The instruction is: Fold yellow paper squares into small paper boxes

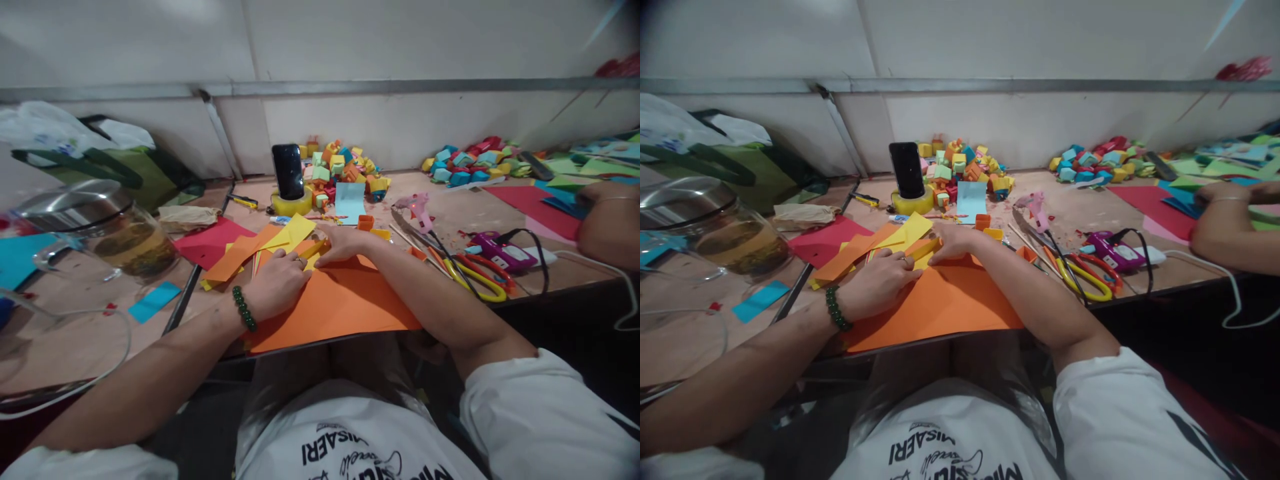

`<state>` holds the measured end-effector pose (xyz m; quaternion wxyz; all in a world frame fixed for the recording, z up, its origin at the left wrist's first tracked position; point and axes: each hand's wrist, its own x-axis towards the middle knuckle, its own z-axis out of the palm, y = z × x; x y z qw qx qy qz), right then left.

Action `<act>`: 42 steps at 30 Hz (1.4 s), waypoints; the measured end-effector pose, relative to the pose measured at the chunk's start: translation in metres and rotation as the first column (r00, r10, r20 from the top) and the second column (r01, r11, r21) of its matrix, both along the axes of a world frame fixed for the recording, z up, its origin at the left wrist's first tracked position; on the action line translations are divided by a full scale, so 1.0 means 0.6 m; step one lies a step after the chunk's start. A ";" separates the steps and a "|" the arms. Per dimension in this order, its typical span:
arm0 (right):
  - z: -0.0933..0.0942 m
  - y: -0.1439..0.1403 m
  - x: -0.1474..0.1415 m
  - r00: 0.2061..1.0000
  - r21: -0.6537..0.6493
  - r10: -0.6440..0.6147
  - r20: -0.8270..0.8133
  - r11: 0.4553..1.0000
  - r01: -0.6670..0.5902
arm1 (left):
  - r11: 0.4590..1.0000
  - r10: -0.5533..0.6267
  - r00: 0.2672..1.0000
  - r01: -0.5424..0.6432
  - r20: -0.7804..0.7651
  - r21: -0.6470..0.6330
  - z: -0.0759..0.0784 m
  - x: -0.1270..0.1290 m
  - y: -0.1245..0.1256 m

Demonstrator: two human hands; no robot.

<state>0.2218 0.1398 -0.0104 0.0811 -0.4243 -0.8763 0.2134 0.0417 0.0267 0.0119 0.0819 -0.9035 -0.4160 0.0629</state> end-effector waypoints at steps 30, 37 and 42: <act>0.010 -0.038 -0.013 0.998 0.097 -0.005 -0.055 0.995 0.011 | 0.930 0.365 0.746 -0.322 0.557 -0.178 -0.041 -0.028 0.064; -0.042 -0.008 -0.025 0.869 0.100 0.043 -0.493 0.995 0.007 | 0.767 0.637 0.232 -0.096 0.735 -0.634 -0.044 -0.031 0.075; -0.047 0.006 -0.024 0.840 0.115 0.110 -0.532 0.992 -0.057 | 0.674 0.738 0.025 0.031 0.674 -0.738 -0.021 -0.018 0.058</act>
